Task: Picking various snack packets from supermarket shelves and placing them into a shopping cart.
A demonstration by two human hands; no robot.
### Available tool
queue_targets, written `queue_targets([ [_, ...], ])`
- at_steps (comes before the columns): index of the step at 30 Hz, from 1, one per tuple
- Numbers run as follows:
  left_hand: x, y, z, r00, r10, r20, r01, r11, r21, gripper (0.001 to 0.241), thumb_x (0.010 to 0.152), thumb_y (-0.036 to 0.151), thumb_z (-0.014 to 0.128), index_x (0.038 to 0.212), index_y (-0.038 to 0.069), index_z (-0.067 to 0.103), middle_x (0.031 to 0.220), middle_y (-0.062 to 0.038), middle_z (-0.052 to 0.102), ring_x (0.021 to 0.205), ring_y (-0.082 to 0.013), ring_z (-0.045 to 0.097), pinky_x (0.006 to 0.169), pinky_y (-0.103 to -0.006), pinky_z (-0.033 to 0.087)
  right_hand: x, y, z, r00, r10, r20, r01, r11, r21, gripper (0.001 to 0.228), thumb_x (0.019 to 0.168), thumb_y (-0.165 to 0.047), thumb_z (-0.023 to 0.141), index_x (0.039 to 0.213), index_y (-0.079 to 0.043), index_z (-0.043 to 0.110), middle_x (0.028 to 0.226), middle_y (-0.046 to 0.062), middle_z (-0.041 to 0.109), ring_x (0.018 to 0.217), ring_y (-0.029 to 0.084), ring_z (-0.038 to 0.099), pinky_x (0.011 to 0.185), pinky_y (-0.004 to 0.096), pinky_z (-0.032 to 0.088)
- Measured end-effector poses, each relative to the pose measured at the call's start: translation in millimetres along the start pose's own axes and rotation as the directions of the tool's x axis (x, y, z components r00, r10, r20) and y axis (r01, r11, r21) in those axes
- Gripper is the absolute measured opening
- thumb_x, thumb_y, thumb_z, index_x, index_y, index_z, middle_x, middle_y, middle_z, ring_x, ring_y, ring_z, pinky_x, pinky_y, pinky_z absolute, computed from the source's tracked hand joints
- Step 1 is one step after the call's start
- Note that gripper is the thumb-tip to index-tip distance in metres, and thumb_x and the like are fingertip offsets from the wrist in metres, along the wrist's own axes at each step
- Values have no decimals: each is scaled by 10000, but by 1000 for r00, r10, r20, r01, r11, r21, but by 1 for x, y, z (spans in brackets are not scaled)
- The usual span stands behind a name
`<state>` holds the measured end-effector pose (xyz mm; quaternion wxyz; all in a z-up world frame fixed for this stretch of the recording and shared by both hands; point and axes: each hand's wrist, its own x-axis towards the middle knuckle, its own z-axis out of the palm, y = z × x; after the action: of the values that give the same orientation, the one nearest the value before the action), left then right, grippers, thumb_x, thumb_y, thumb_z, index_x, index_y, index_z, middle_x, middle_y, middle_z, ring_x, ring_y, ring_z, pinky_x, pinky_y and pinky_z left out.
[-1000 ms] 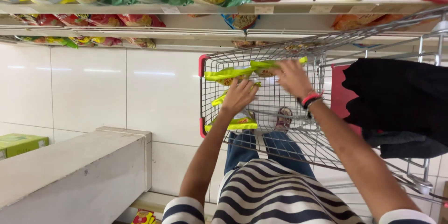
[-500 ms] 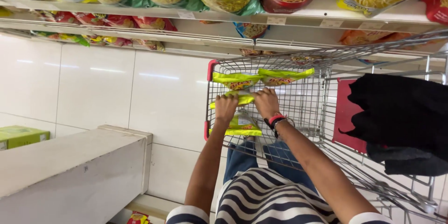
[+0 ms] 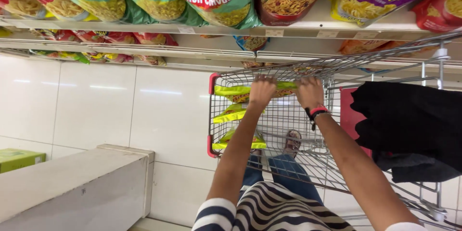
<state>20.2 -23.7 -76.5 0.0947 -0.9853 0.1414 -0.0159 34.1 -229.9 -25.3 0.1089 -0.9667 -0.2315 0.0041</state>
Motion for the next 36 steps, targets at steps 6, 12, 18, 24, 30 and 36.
queue_targets([
  [6,1,-28,-24,994,-11,106,39,963,-267,121,898,174,642,862,227,746,928,-56,771,874,-252,756,689,-411,571,10,7,21,995,-71,-67,67,996,-62,267,827,-86,692,1026,-210,820,1045,96,768,1217,282,652,1023,488,484],
  [12,-14,-49,-36,974,-120,193,173,943,-283,123,941,240,654,884,214,760,911,-77,774,863,-273,759,736,-429,578,14,-4,-2,997,-75,-9,75,996,50,422,754,-236,753,1163,-138,784,927,162,757,1137,343,638,1016,507,443],
  [18,-36,-61,-161,883,-169,-438,-47,896,-441,348,977,353,689,1235,121,690,1179,-103,728,872,-278,734,643,-398,577,6,-34,-85,923,-111,-369,180,971,158,192,898,-146,687,1053,-83,780,972,121,751,1021,279,669,1024,447,476],
  [24,-7,-51,-270,702,-90,-706,-280,877,-390,504,938,322,739,1381,103,640,1299,-105,695,933,-258,714,771,-395,578,16,-63,-211,719,-158,-677,296,951,93,249,792,-47,708,1037,-74,741,1032,70,739,1048,278,664,955,448,470],
  [30,59,-38,-381,382,-14,-924,-521,822,-228,797,908,383,773,1570,145,399,1572,-273,455,1207,-399,662,934,-441,573,33,-31,-324,499,-170,-849,244,968,-50,357,748,-79,764,1096,-34,697,1135,117,696,1124,321,621,987,488,440],
  [36,133,-11,-496,207,-79,-975,-613,766,-192,1014,929,464,727,1670,129,120,1644,-388,205,1349,-574,572,989,-488,586,56,39,-451,185,6,-983,76,997,20,355,955,-99,702,1269,-2,568,1290,177,615,1264,376,565,1131,507,406],
])
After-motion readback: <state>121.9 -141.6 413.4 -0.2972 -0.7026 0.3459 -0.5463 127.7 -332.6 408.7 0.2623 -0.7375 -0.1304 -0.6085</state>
